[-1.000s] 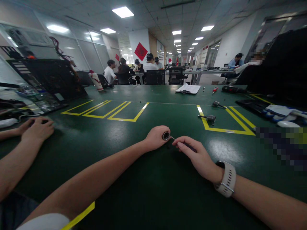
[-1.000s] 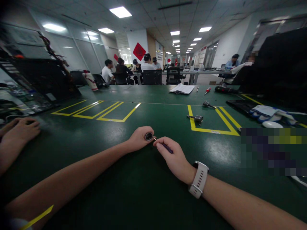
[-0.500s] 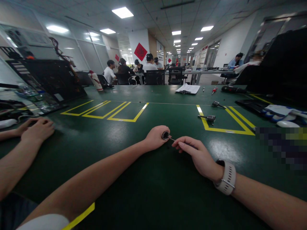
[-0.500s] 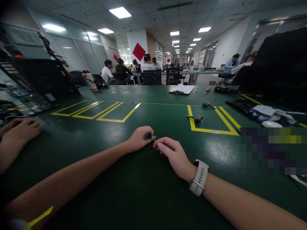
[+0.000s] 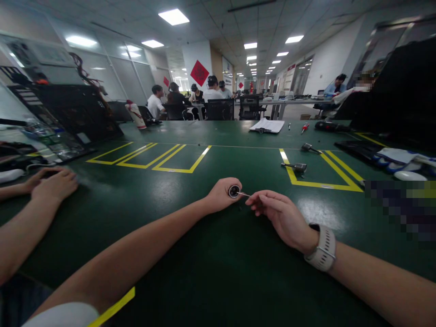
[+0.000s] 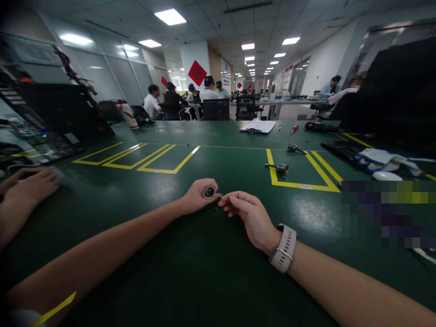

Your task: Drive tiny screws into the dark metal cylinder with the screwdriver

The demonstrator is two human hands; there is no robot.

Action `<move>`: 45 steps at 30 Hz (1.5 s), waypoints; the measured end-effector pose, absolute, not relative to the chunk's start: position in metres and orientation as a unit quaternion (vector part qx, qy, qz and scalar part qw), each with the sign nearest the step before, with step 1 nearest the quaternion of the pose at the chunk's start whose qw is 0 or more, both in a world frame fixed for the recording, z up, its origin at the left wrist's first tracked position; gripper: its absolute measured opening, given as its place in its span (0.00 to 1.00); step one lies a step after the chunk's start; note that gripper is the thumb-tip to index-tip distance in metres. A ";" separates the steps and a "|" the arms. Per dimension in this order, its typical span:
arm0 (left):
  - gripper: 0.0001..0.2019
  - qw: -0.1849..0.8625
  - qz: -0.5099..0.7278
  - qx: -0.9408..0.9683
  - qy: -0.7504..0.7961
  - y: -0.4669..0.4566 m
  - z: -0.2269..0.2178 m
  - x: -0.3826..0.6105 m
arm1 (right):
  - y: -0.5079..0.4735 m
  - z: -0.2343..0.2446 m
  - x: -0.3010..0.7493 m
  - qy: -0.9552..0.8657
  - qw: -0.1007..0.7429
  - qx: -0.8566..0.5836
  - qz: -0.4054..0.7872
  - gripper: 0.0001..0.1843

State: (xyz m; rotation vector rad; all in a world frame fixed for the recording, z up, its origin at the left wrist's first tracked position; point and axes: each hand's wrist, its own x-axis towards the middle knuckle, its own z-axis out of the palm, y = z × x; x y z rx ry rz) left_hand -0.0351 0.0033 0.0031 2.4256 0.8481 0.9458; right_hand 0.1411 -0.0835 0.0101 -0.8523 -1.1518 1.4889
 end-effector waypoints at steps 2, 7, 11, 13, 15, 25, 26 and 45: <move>0.09 0.183 0.335 0.870 0.312 0.003 0.003 -0.035 | -0.085 0.010 0.140 -0.490 0.524 -0.362 0.595 0.09; 0.07 0.132 0.312 0.884 0.322 0.004 0.002 -0.036 | -0.088 0.010 0.139 -0.544 0.507 -0.398 0.536 0.10; 0.07 0.118 0.305 0.892 0.313 0.003 0.003 -0.036 | -0.087 0.008 0.140 -0.543 0.494 -0.392 0.555 0.10; 0.07 0.125 0.309 0.891 0.307 0.002 0.003 -0.036 | -0.085 0.008 0.141 -0.520 0.499 -0.384 0.577 0.10; 0.07 0.137 0.313 0.892 0.296 0.001 0.004 -0.037 | -0.083 0.009 0.142 -0.488 0.508 -0.374 0.603 0.10; 0.07 0.152 0.305 0.893 0.294 0.001 0.004 -0.037 | -0.082 0.009 0.142 -0.458 0.527 -0.355 0.622 0.10; 0.07 0.141 0.303 0.891 0.306 0.001 0.004 -0.036 | -0.083 0.009 0.141 -0.460 0.532 -0.358 0.614 0.09; 0.08 0.168 0.308 0.893 0.282 0.000 0.005 -0.037 | -0.079 0.009 0.145 -0.456 0.510 -0.357 0.636 0.10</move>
